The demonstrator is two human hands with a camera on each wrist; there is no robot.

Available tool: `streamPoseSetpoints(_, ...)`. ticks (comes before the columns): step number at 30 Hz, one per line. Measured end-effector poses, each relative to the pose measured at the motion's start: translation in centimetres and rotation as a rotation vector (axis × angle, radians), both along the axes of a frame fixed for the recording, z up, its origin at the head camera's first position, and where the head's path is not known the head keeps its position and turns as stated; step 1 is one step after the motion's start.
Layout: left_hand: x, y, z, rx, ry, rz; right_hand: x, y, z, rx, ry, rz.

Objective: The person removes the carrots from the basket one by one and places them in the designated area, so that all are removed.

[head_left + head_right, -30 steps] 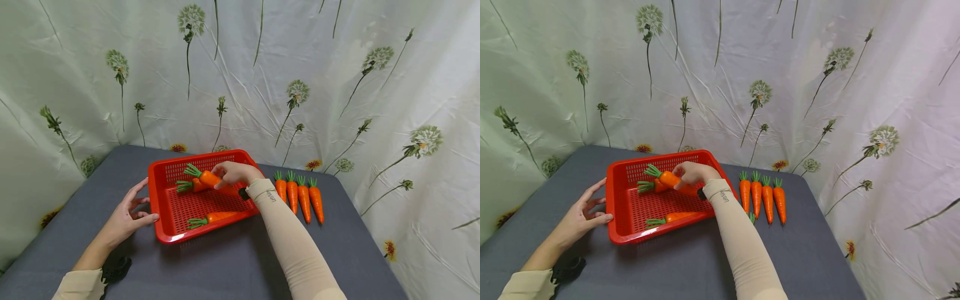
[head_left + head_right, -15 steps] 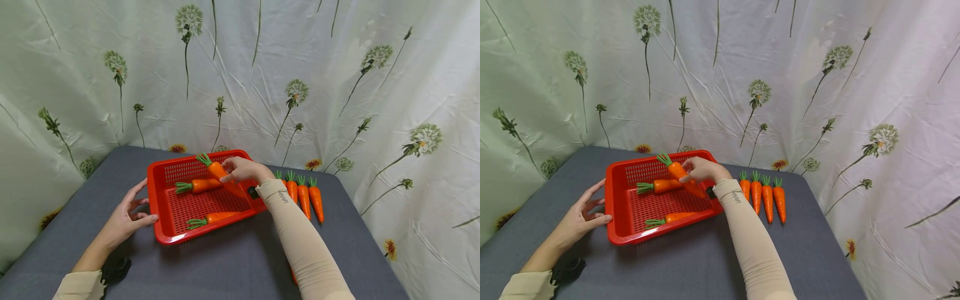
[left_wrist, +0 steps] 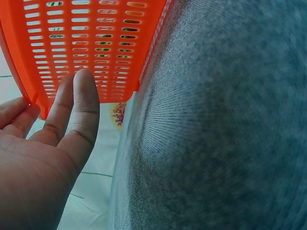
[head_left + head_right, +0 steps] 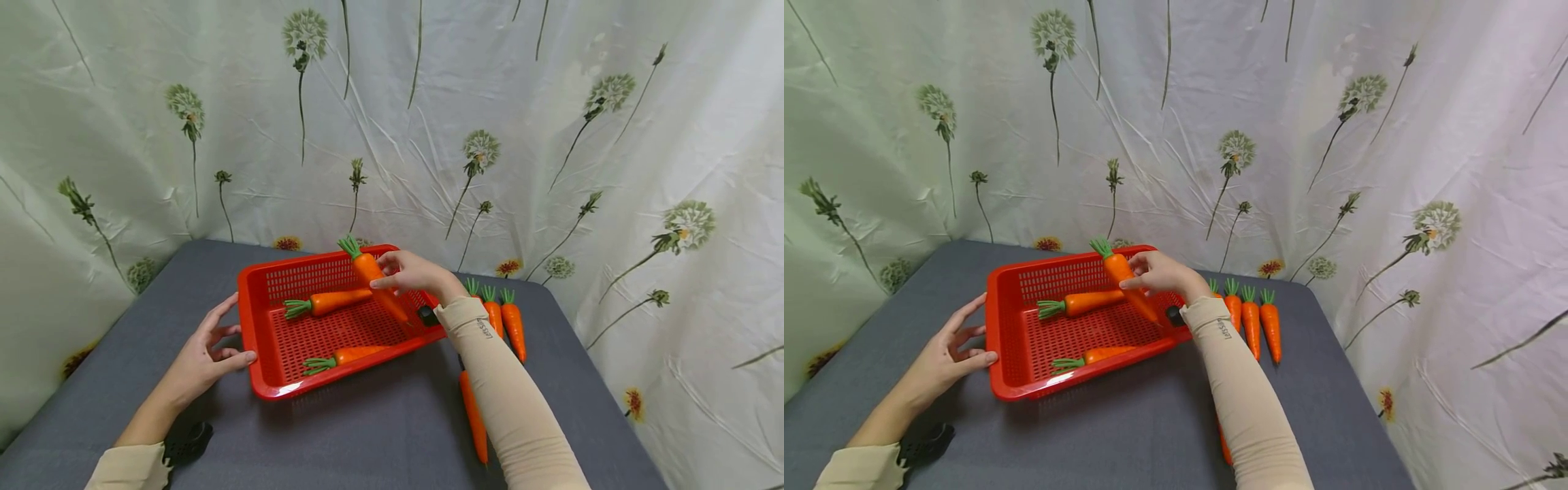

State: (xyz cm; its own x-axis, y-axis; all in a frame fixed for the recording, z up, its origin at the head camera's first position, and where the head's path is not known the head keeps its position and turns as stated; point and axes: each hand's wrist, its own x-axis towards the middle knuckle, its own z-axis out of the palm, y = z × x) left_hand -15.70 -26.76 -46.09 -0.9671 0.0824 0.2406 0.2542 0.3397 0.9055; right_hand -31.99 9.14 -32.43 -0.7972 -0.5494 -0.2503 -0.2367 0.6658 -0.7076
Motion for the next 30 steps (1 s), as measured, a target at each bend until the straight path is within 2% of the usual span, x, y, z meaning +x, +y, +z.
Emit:
streamPoseSetpoints(10, -0.1, -0.1, 0.1, -0.006, -0.011, 0.007, 1.1, 2.0, 0.2, -0.052, 0.021, -0.061)
streamPoseSetpoints(24, -0.1, -0.1, 0.1, -0.028, -0.008, 0.012, 3.0, 4.7, 0.4, -0.155, -0.021, -0.254)
streamPoseSetpoints(30, -0.2, -0.1, -0.1, -0.031, -0.003, 0.019, 3.9, 5.5, 0.1, -0.165, -0.026, -0.274)
